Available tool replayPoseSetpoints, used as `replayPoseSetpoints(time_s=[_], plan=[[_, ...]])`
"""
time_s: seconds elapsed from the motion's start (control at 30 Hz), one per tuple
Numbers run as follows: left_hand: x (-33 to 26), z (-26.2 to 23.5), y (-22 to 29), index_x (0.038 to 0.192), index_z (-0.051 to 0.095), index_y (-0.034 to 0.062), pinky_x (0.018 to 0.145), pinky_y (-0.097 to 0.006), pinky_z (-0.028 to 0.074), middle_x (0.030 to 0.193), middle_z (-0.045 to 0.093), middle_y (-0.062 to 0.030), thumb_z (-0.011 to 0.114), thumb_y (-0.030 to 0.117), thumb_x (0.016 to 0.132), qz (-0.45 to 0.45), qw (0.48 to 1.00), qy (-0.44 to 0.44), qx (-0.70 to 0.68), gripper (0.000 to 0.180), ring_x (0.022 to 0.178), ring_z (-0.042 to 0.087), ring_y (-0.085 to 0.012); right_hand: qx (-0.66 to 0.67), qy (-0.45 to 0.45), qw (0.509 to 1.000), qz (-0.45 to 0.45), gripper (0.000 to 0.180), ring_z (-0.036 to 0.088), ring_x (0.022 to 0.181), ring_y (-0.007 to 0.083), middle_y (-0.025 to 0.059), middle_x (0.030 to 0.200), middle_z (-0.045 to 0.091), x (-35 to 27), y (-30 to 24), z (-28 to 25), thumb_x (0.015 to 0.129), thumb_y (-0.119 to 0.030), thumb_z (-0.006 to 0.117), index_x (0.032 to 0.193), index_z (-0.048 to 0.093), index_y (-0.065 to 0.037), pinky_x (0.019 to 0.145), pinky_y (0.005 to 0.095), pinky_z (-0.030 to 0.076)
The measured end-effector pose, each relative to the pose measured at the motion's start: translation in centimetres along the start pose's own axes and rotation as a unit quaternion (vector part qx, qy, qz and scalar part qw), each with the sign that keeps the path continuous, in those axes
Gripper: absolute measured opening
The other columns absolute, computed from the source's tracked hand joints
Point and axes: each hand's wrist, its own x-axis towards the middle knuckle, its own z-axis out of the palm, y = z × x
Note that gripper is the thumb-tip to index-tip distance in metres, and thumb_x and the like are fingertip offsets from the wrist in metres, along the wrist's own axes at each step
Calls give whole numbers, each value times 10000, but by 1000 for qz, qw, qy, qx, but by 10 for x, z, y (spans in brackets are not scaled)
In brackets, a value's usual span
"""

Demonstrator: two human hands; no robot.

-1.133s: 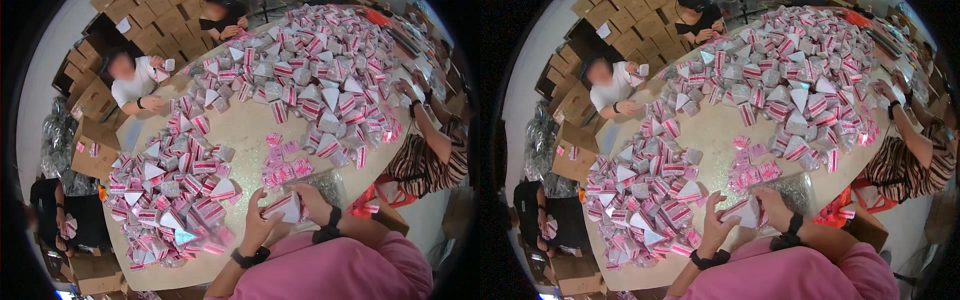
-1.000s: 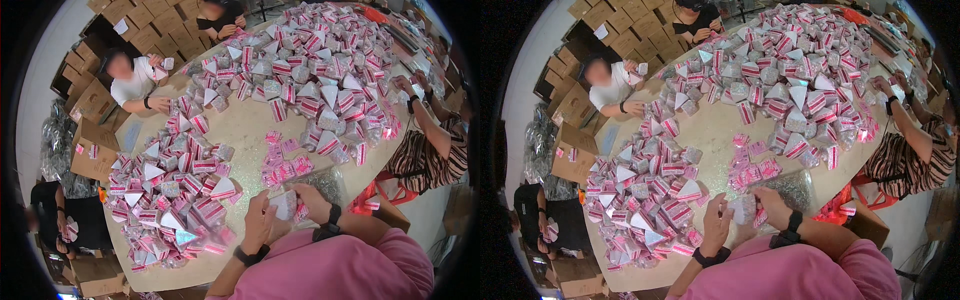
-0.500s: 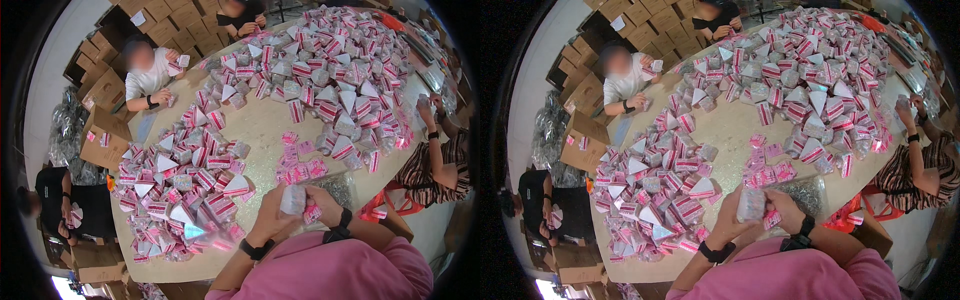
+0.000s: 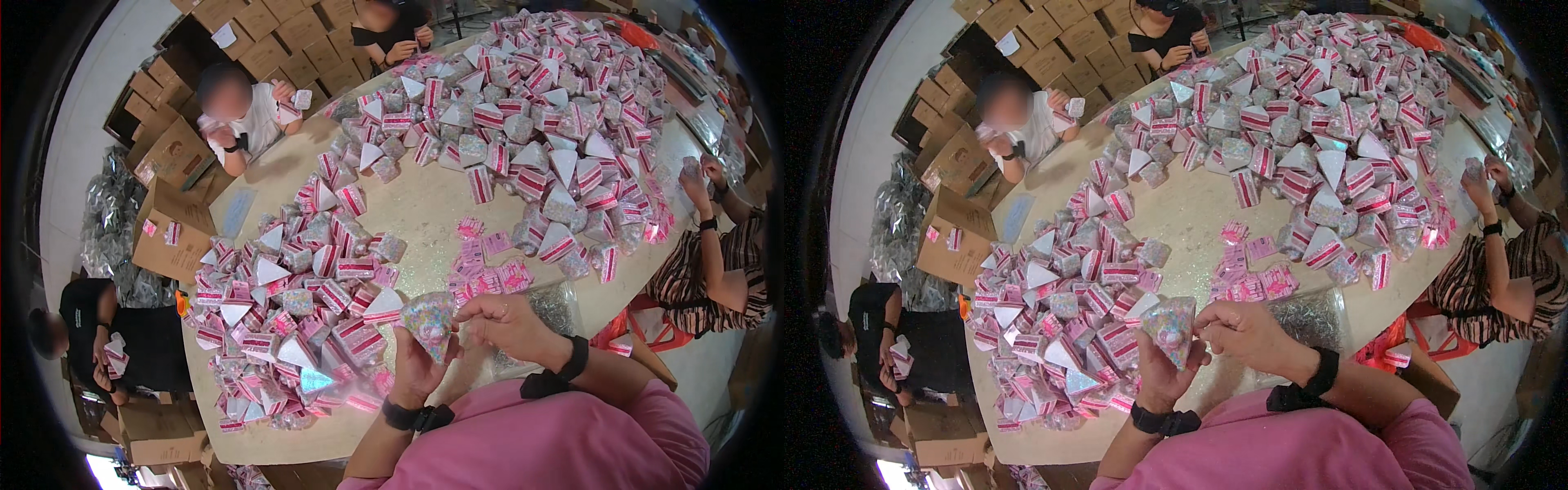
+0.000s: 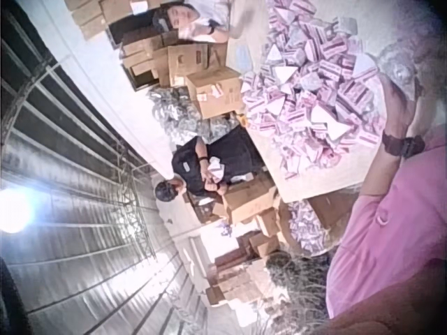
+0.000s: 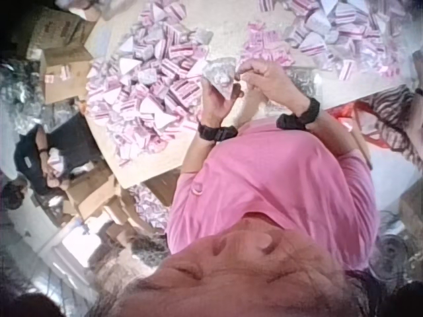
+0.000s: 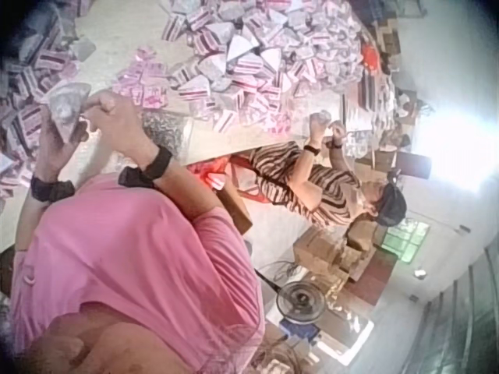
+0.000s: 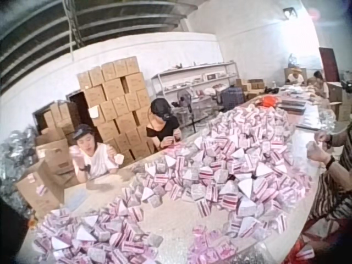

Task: The person is assembling small pink and white promotional items and placing them into bags.

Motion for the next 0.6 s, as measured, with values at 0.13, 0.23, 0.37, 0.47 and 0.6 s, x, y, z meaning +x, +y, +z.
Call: replayPoseSetpoints(time_s=[0.13, 0.23, 0.37, 0.47, 0.6], plan=[[-3, 3, -2, 1269, 449, 73, 699, -381, 464, 1120, 573, -85, 602, 542, 821, 5, 998, -64, 8, 666, 756, 563, -192, -25, 7, 1000, -4, 192, 544, 694, 39, -11, 767, 589, 1, 2, -2, 881, -57, 540, 1047, 625, -12, 601, 205, 440], [-2, 2, -3, 1291, 407, 73, 753, -379, 474, 1165, 552, -79, 682, 409, 817, 0, 998, -52, 19, 642, 823, 584, -200, -74, 22, 997, -12, 193, 564, 701, 67, 15, 782, 608, -1, 1, -4, 863, -45, 544, 1031, 630, -5, 622, 228, 458], [-8, 20, -2, 1250, 454, 80, 839, -385, 467, 1172, 556, -65, 673, 431, 820, 80, 991, 16, 110, 596, 931, 580, -205, -152, 15, 984, -91, 191, 611, 708, 120, 73, 792, 636, -7, -16, 1, 879, -55, 514, 1029, 614, 9, 623, 279, 483], [-7, 28, -1, 1264, 431, 90, 860, -405, 465, 1174, 556, -67, 672, 376, 836, 116, 986, 22, 122, 569, 1043, 562, -204, -217, 10, 963, -160, 186, 645, 716, 181, 120, 807, 641, -7, -19, 2, 891, -74, 513, 1032, 604, 5, 618, 316, 494], [-6, 29, -1, 1284, 398, 84, 874, -363, 461, 1194, 546, -70, 675, 300, 845, 127, 984, 44, 119, 562, 1075, 548, -184, -273, 18, 939, -206, 193, 638, 721, 290, 161, 823, 628, -6, -17, 4, 876, -96, 542, 1041, 599, -15, 626, 349, 493]])
